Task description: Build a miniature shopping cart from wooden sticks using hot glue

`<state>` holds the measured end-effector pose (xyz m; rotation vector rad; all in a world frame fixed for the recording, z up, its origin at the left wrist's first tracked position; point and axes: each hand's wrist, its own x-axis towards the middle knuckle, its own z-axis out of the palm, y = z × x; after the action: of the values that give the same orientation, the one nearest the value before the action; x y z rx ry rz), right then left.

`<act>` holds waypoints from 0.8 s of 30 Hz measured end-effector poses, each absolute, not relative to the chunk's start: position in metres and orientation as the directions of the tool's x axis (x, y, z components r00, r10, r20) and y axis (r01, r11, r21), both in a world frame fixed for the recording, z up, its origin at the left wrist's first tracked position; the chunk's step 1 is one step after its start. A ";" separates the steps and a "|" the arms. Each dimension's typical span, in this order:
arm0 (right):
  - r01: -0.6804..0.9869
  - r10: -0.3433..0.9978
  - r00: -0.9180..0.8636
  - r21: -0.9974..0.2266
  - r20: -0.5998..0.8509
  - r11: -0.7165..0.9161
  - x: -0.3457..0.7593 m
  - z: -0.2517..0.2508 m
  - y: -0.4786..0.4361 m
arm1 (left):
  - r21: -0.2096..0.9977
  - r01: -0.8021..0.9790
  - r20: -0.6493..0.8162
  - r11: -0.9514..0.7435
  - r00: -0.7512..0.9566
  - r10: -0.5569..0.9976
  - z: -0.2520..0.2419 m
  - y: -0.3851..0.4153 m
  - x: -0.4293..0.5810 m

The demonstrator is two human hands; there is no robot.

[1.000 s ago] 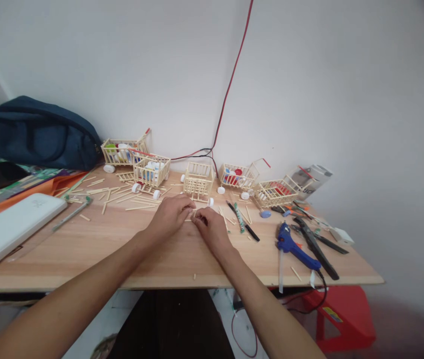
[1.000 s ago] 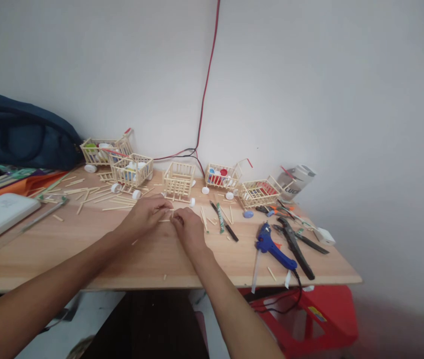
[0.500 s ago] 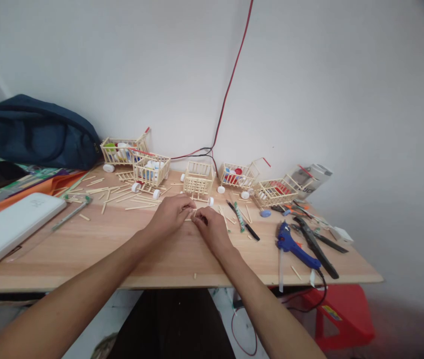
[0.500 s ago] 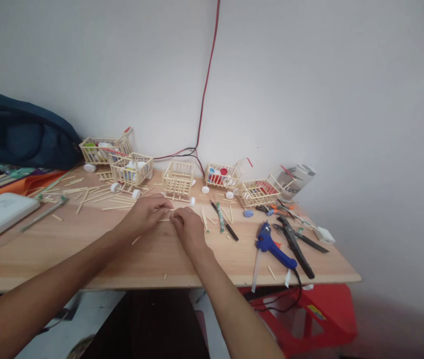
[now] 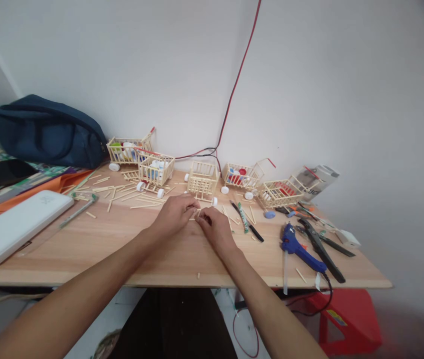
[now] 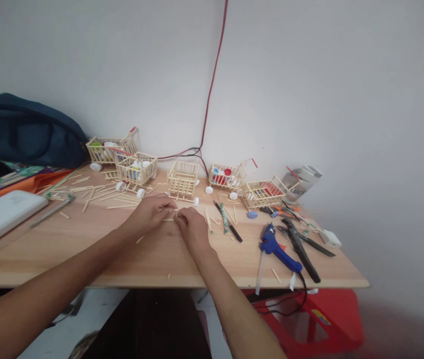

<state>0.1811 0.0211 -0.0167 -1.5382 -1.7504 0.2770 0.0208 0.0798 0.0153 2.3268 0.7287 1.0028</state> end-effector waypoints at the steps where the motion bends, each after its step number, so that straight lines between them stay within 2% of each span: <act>1: 0.745 0.915 0.030 -0.619 0.401 0.247 0.181 -0.016 0.021 | 0.625 0.272 0.496 -0.732 0.585 0.641 0.015 0.080 0.021; 24: 0.753 0.912 0.024 -0.607 0.409 0.252 0.181 -0.015 0.020 | 0.626 0.280 0.499 -0.728 0.573 0.650 0.014 0.081 0.022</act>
<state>0.1810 0.0204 -0.0154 -1.5353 -1.7592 0.2622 0.0219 0.0810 0.0141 2.3202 0.7439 1.0162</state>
